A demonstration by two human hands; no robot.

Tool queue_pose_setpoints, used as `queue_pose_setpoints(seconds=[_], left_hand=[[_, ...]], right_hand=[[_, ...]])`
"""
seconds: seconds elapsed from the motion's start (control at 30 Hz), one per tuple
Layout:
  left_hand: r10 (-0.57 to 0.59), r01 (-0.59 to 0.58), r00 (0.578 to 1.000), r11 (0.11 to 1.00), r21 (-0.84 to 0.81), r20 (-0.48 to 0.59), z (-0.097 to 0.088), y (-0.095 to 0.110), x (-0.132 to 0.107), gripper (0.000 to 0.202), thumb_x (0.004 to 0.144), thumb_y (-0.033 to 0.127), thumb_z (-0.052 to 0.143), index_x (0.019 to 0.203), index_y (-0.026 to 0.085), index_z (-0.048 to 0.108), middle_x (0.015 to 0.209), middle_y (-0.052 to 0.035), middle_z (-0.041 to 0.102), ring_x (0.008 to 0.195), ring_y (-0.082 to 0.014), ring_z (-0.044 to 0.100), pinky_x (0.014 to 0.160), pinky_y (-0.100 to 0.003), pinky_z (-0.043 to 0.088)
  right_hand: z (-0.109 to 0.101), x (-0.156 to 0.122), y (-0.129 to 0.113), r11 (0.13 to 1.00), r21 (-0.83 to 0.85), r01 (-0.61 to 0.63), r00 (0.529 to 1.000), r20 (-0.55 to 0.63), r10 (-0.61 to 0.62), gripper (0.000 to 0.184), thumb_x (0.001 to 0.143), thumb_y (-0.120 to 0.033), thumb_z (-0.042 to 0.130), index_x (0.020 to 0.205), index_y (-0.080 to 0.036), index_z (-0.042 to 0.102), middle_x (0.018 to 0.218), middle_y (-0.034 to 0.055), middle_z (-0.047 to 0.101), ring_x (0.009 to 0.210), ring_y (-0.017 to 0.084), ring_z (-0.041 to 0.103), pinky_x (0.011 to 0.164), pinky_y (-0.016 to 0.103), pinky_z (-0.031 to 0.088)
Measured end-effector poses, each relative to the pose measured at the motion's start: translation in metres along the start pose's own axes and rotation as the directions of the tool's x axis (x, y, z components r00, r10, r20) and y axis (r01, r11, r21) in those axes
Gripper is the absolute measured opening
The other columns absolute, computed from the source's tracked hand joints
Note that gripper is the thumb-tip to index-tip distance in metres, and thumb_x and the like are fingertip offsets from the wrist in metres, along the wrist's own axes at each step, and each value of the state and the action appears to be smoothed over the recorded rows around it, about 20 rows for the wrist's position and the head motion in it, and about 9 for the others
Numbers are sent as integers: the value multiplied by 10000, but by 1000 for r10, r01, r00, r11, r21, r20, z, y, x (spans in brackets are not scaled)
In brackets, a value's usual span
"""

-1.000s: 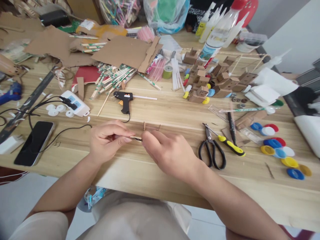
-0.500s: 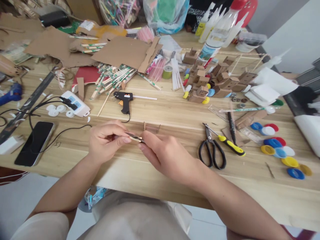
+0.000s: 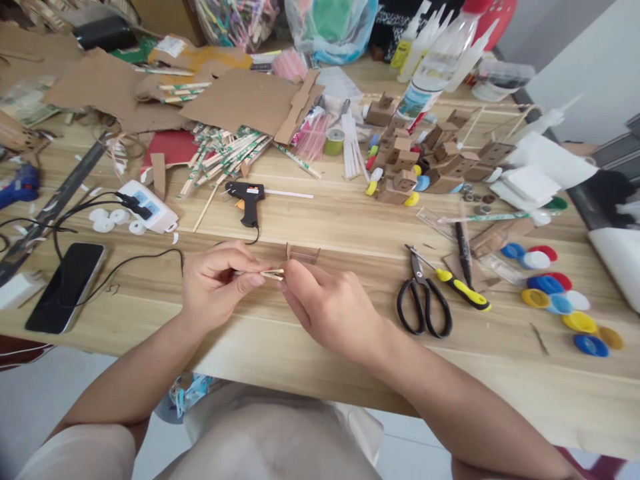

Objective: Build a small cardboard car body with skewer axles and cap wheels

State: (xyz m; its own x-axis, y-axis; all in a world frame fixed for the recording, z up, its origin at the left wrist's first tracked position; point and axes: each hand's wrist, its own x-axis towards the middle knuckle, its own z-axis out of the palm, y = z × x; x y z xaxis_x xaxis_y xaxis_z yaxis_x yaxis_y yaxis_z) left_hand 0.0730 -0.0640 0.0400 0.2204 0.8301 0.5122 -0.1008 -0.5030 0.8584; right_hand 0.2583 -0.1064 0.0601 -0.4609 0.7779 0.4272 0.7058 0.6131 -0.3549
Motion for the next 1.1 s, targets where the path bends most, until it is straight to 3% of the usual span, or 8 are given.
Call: queue_pose_setpoints(seconds=[0.1,0.2,0.33,0.63,0.93,1.1], left_hand=[[-17,17,1000,1000,2,3,-1,2,1,281,843,423,802,677,200,764,602,-24,716,529,-97,577,470,-223,381],[-35,35,999,999,-4,11,-1,4,3,328,834,460,802,646,196,748,573,-15,688,494,-88,528,445,-227,343],[-27,28,999,1000,-7,16,0,6,5,333,836,456,801,637,196,740,560,-4,668,474,-78,491,428,-226,303],[-47,48,998,999,-21,30,-1,5,4,313,824,442,814,643,197,741,541,13,627,464,-70,466,426,-217,297],[-73,76,995,996,-36,67,-3,7,6,322,821,450,815,630,201,743,541,9,636,466,-75,465,429,-223,307],[-73,74,997,997,-35,40,-1,5,4,314,825,445,812,636,204,745,566,-9,670,499,-93,516,457,-233,351]], right_hand=[[-4,2,-2,978,189,-86,995,66,75,297,1090,-272,348,814,-231,453,602,-37,547,478,98,486,476,211,353],[-8,5,-3,904,380,-194,974,184,132,297,1073,-314,379,783,-249,384,571,-78,431,447,82,386,459,217,308],[-11,6,0,831,486,-272,948,284,144,313,1059,-342,403,760,-251,376,566,-76,414,485,93,374,498,246,297],[-14,9,6,791,561,-245,941,333,55,386,1094,-390,355,739,-246,399,589,-60,441,533,99,382,538,255,314],[-17,11,7,768,583,-266,932,360,49,388,1091,-421,351,749,-243,398,617,-54,452,530,95,391,514,236,325],[-11,9,4,856,463,-232,953,286,104,320,1081,-391,358,798,-245,393,616,-67,401,503,94,370,484,239,286]])
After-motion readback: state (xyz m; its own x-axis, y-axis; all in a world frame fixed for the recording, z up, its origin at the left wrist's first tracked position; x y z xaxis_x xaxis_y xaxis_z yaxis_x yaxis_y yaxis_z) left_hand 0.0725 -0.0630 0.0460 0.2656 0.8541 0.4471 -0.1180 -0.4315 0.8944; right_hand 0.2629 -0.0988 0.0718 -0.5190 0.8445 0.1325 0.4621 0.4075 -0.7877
